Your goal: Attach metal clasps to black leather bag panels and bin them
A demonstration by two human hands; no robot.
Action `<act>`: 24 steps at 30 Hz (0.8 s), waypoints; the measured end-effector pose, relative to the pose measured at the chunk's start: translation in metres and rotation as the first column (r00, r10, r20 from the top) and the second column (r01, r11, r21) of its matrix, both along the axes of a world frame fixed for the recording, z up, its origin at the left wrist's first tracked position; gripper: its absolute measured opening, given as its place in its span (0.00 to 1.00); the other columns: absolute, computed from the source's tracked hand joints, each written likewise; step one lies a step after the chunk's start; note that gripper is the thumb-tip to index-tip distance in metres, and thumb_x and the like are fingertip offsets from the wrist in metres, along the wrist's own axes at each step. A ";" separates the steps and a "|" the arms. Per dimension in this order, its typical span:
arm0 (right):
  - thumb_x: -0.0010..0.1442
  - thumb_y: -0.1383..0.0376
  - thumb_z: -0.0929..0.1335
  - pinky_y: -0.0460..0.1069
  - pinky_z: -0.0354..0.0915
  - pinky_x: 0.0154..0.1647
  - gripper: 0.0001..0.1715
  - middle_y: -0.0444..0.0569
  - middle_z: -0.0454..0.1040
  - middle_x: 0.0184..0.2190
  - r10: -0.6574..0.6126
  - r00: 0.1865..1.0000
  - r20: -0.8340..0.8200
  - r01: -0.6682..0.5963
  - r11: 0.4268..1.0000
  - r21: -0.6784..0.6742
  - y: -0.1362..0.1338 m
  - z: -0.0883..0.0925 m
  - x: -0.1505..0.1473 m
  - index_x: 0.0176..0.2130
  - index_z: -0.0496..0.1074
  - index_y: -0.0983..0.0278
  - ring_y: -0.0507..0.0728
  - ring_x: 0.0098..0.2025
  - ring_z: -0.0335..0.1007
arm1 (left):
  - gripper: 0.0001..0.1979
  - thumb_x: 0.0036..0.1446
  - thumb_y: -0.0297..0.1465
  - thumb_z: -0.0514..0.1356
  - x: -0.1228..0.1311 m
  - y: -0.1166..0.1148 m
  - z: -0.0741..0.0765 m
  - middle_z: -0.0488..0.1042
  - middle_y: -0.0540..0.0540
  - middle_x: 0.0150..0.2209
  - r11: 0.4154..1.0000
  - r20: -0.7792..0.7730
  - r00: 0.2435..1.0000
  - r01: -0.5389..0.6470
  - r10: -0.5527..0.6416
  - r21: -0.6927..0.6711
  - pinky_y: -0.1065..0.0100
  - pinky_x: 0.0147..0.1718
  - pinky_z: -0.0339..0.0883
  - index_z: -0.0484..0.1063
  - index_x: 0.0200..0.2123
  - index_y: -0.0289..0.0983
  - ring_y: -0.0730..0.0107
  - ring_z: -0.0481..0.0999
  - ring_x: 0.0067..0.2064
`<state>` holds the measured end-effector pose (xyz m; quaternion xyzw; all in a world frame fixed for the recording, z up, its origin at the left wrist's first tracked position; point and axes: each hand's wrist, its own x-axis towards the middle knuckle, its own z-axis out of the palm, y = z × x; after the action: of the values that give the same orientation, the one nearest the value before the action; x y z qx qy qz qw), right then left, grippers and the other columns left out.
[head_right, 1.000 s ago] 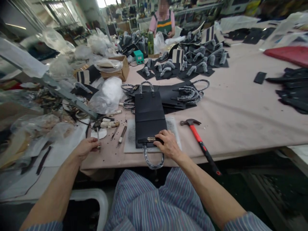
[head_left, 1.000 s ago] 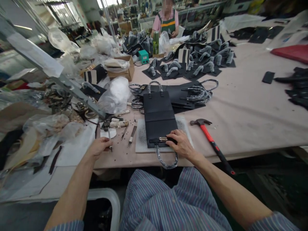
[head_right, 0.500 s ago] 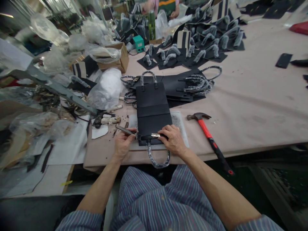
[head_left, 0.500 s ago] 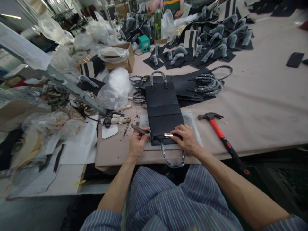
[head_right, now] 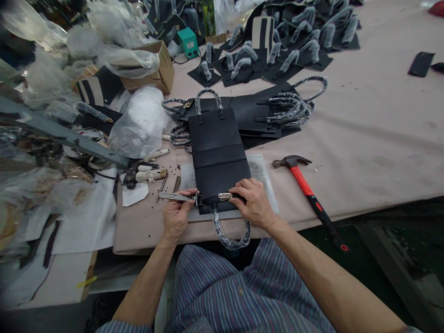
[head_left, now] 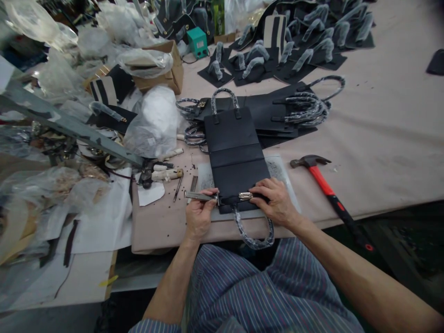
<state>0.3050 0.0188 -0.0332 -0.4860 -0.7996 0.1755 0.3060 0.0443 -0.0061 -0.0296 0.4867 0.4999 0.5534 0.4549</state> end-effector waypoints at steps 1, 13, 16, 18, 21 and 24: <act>0.66 0.60 0.70 0.57 0.57 0.43 0.08 0.50 0.75 0.40 -0.001 1.000 -0.003 0.001 1.000 -0.002 0.000 0.000 0.000 0.42 0.78 0.59 0.61 0.42 0.67 | 0.10 0.60 0.35 0.68 0.000 0.000 0.000 0.82 0.41 0.45 1.000 0.006 1.000 -0.012 0.012 -0.002 0.57 0.51 0.75 0.74 0.40 0.38 0.59 0.82 0.48; 0.67 0.58 0.69 0.57 0.56 0.42 0.09 0.50 0.75 0.39 0.004 0.999 -0.036 -0.004 1.000 0.003 0.001 -0.004 0.002 0.43 0.77 0.60 0.61 0.41 0.66 | 0.10 0.59 0.35 0.68 0.000 0.000 0.003 0.82 0.41 0.45 0.999 0.009 1.000 0.007 -0.007 -0.043 0.60 0.47 0.77 0.74 0.40 0.37 0.60 0.83 0.46; 0.67 0.58 0.70 0.57 0.57 0.42 0.09 0.50 0.76 0.39 -0.002 0.999 -0.047 0.001 1.000 -0.009 0.001 -0.002 0.001 0.42 0.78 0.59 0.61 0.41 0.67 | 0.09 0.59 0.34 0.68 0.000 0.001 0.005 0.82 0.41 0.44 0.999 -0.006 1.000 0.016 -0.016 -0.029 0.60 0.48 0.77 0.74 0.40 0.37 0.59 0.83 0.47; 0.67 0.58 0.70 0.57 0.57 0.42 0.08 0.50 0.76 0.39 -0.003 0.998 -0.058 0.002 1.000 -0.016 0.001 -0.002 0.002 0.42 0.78 0.59 0.61 0.41 0.67 | 0.09 0.60 0.34 0.68 0.001 0.001 0.006 0.82 0.42 0.45 0.999 -0.016 1.000 0.020 -0.020 -0.029 0.60 0.48 0.77 0.74 0.41 0.37 0.60 0.83 0.47; 0.66 0.59 0.70 0.57 0.57 0.42 0.08 0.50 0.76 0.40 -0.001 0.998 -0.066 -0.001 1.000 -0.019 0.001 -0.002 0.002 0.42 0.78 0.59 0.61 0.41 0.68 | 0.08 0.61 0.33 0.67 0.001 0.001 0.006 0.82 0.42 0.45 0.999 -0.021 0.999 0.025 -0.026 -0.027 0.60 0.48 0.77 0.74 0.41 0.38 0.60 0.83 0.47; 0.66 0.59 0.70 0.57 0.57 0.43 0.08 0.50 0.76 0.40 -0.006 0.998 -0.064 0.003 0.999 -0.036 0.001 -0.002 0.002 0.43 0.78 0.58 0.61 0.42 0.68 | 0.08 0.61 0.33 0.67 0.002 0.000 0.005 0.82 0.42 0.45 0.999 -0.021 0.999 0.025 -0.026 -0.023 0.59 0.49 0.77 0.74 0.41 0.38 0.60 0.83 0.47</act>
<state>0.3069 0.0201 -0.0352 -0.4873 -0.7851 0.2044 0.3230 0.0458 -0.0058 -0.0245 0.4938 0.5045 0.5368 0.4621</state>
